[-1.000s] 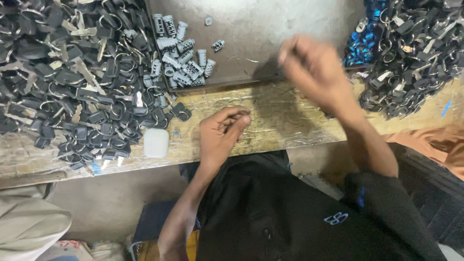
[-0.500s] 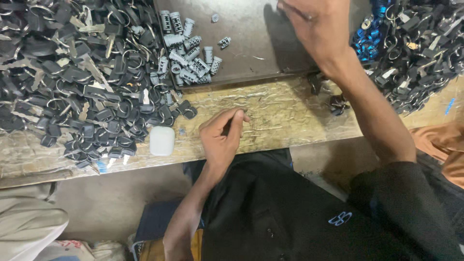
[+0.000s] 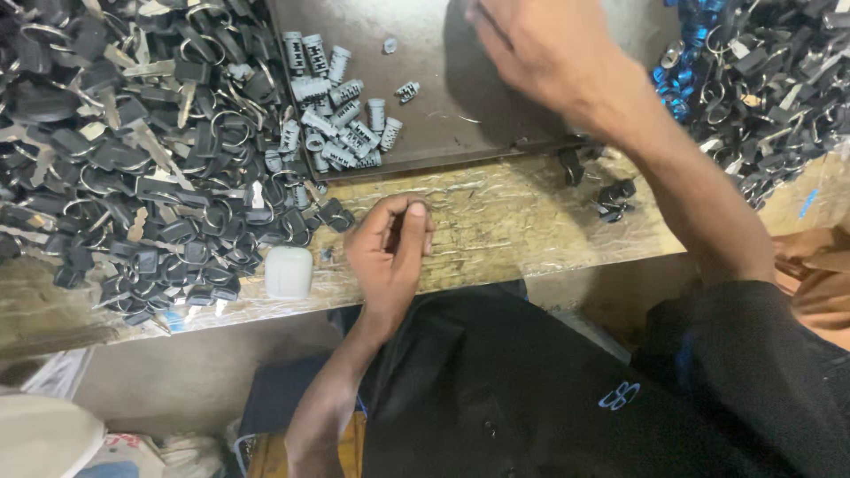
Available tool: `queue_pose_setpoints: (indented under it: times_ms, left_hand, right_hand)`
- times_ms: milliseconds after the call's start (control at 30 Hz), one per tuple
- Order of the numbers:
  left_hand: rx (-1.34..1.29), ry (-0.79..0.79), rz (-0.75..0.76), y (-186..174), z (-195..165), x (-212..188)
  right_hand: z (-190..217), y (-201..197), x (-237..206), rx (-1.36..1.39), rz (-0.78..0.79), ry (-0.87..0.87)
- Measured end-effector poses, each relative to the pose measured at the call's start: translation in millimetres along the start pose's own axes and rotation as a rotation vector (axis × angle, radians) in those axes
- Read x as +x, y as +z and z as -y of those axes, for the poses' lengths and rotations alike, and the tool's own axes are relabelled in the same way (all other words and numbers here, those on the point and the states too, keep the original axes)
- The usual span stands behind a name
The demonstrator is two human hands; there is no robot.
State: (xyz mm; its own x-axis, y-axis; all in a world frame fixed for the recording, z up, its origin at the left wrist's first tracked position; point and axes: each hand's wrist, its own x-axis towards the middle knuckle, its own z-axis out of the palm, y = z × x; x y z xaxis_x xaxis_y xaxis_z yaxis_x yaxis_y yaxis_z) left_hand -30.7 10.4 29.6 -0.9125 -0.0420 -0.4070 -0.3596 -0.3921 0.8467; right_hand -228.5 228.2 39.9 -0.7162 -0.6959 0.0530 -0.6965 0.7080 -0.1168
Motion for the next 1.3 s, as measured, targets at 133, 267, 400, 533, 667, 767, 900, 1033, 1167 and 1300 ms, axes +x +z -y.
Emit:
queue_pose_setpoints:
  times_ms: [133, 267, 400, 533, 667, 767, 900, 1033, 1167, 1300]
  left_hand:
    - [-0.163, -0.153, 0.102, 1.2, -11.8, 3.3]
    - [-0.056, -0.152, 0.168, 6.6, -16.7, -2.2]
    - [0.043, -0.099, 0.232, 13.8, -15.9, -9.8]
    - [0.033, -0.077, 0.229, 17.1, -16.7, -18.0]
    - [0.085, -0.031, 0.197, 23.0, -19.7, -27.8]
    - [0.251, 0.144, 0.171, 26.7, -23.8, -31.3]
    - [0.353, 0.175, 0.216, 22.4, -30.7, -26.6]
    - [0.208, 0.061, 0.245, 19.6, -32.4, -20.1]
    - [0.128, 0.002, 0.242, 20.7, -32.4, -18.5]
    - [0.379, 0.147, 0.183, 22.3, -33.3, -17.9]
  right_hand:
    - [65.8, -34.9, -46.4, 1.330, 0.295, 0.613]
    - [117.0, -41.6, -88.4, 1.659, 0.205, 0.771]
    - [132.0, -38.3, -113.2, 1.739, 0.129, 0.888]
    - [135.7, -37.4, -122.9, 1.769, 0.108, 0.872]
    - [138.6, -38.7, -126.2, 1.783, 0.104, 0.850]
    - [137.8, -37.4, -125.3, 1.741, 0.109, 0.827]
    - [134.6, -35.7, -120.3, 1.965, 0.120, 0.826]
    - [133.0, -39.2, -116.0, 1.831, 0.170, 0.882]
    - [128.4, -42.0, -113.4, 1.792, 0.185, 0.849]
    - [130.4, -41.4, -107.3, 1.576, 0.162, 0.785]
